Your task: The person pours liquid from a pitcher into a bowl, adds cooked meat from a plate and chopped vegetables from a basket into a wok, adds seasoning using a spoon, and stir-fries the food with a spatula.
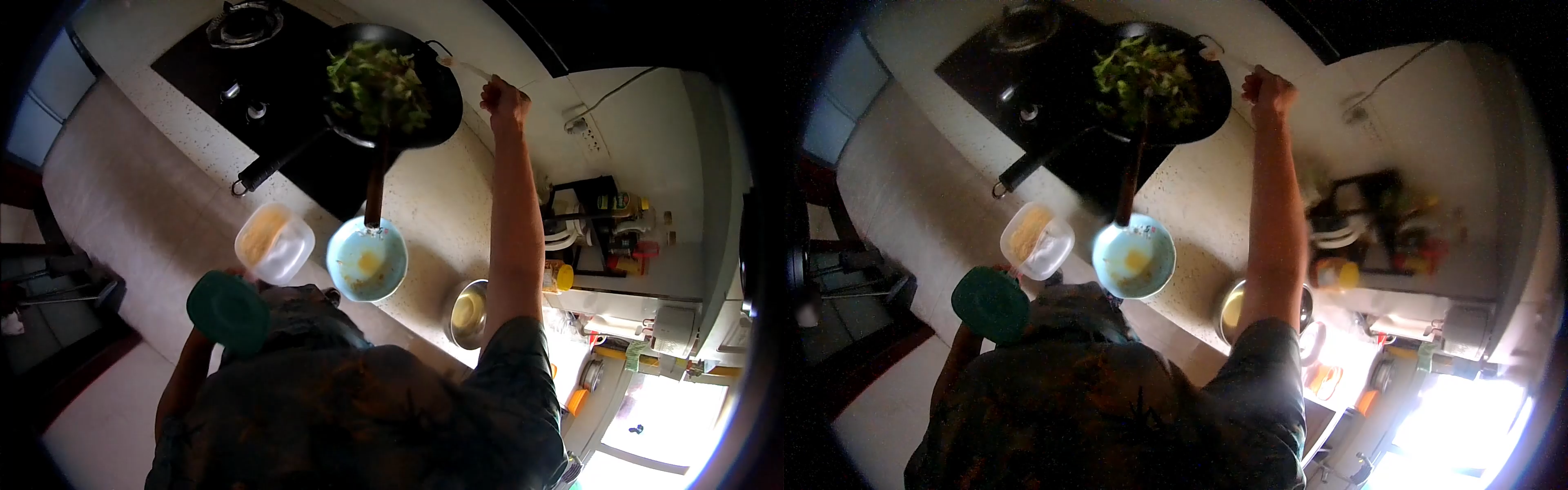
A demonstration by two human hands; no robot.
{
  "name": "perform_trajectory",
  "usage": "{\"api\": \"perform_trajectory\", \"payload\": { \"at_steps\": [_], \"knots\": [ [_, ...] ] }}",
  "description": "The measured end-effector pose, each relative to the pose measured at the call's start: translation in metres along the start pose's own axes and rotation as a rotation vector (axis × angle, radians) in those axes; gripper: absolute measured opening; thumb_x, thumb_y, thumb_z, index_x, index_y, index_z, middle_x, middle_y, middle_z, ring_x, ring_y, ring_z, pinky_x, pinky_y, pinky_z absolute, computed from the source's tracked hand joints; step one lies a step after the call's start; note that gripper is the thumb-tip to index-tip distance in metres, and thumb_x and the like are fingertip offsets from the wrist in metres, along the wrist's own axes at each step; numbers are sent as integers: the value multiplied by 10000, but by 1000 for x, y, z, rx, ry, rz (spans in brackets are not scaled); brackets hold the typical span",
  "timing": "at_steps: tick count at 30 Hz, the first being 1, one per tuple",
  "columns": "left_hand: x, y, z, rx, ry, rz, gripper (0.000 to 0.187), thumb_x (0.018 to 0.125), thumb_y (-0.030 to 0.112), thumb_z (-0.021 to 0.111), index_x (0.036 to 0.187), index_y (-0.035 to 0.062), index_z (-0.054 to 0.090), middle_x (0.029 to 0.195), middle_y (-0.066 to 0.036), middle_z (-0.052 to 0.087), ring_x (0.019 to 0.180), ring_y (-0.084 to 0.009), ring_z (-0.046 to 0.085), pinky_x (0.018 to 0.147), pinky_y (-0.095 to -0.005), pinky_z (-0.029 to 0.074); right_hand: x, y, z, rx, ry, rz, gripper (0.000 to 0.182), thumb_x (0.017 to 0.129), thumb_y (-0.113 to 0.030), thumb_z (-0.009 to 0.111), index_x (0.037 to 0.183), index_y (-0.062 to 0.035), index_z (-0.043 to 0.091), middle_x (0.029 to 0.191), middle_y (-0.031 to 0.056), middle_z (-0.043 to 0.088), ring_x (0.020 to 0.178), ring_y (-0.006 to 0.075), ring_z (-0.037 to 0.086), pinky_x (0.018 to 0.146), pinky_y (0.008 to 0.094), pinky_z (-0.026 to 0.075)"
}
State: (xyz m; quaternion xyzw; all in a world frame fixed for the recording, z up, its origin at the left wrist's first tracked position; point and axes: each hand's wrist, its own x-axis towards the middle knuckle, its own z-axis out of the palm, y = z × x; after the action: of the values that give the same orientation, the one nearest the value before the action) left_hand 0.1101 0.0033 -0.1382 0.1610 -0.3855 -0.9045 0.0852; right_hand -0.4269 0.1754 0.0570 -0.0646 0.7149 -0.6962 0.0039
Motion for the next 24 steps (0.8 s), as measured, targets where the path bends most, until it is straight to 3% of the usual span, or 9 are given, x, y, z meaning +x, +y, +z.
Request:
{"api": "perform_trajectory", "payload": {
  "at_steps": [2, 11, 13, 18, 20, 21, 24],
  "knots": [
    [2, 2, 1, 34, 34, -72, 309, 875, 205, 539, 1125, 26, 502, 996, -82, 587, 904, -146, 569, 794, -281, 481, -5, 0, -5, 34, -26, -17, 95, 750, -51, 616, 792, 21, 570, 615, 129, 570, 472, 205, 543, 378, 305, 442],
    [2, -4, -4, -25, -4, -52, 310, 876, 209, 541, 1123, 26, 505, 999, -81, 586, 895, -140, 568, 784, -270, 480, -19, -9, 13, -22, -24, 57, 100, 755, -79, 622, 784, 12, 590, 627, 124, 586, 467, 192, 552, 375, 300, 455],
    [0, -5, -5, -19, 13, -55, 301, 875, 208, 544, 1113, 26, 511, 990, -79, 589, 887, -137, 569, 777, -268, 480, -21, -10, 27, -157, -16, -18, 108, 757, -79, 627, 750, 25, 601, 628, 126, 591, 463, 190, 554, 368, 297, 453],
    [-3, -5, -4, -6, 49, -59, 280, 871, 204, 551, 1086, 26, 529, 968, -74, 598, 867, -130, 571, 760, -262, 480, -23, -8, 61, -96, -96, -127, 128, 755, -66, 631, 746, 58, 601, 622, 137, 596, 465, 190, 564, 367, 294, 461],
    [-4, -5, -4, -6, 63, -57, 272, 870, 202, 554, 1076, 27, 535, 960, -72, 601, 859, -127, 572, 754, -260, 480, -30, -12, 76, 124, -290, -327, 147, 758, -75, 633, 754, 67, 597, 623, 146, 599, 464, 191, 569, 360, 293, 462],
    [-5, -4, -4, -3, 71, -58, 267, 869, 201, 556, 1071, 27, 539, 955, -71, 603, 855, -126, 573, 750, -259, 480, -31, -17, 85, -26, -161, -172, 163, 766, -85, 633, 756, 72, 592, 628, 149, 601, 465, 191, 571, 348, 291, 458],
    [-6, -3, -4, 40, 111, -51, 255, 867, 199, 560, 1055, 27, 549, 942, -68, 608, 844, -122, 574, 740, -256, 480, -36, -19, 101, -33, -175, -264, 182, 774, -98, 631, 751, 77, 584, 630, 150, 601, 467, 187, 571, 347, 290, 457]
  ]
}}
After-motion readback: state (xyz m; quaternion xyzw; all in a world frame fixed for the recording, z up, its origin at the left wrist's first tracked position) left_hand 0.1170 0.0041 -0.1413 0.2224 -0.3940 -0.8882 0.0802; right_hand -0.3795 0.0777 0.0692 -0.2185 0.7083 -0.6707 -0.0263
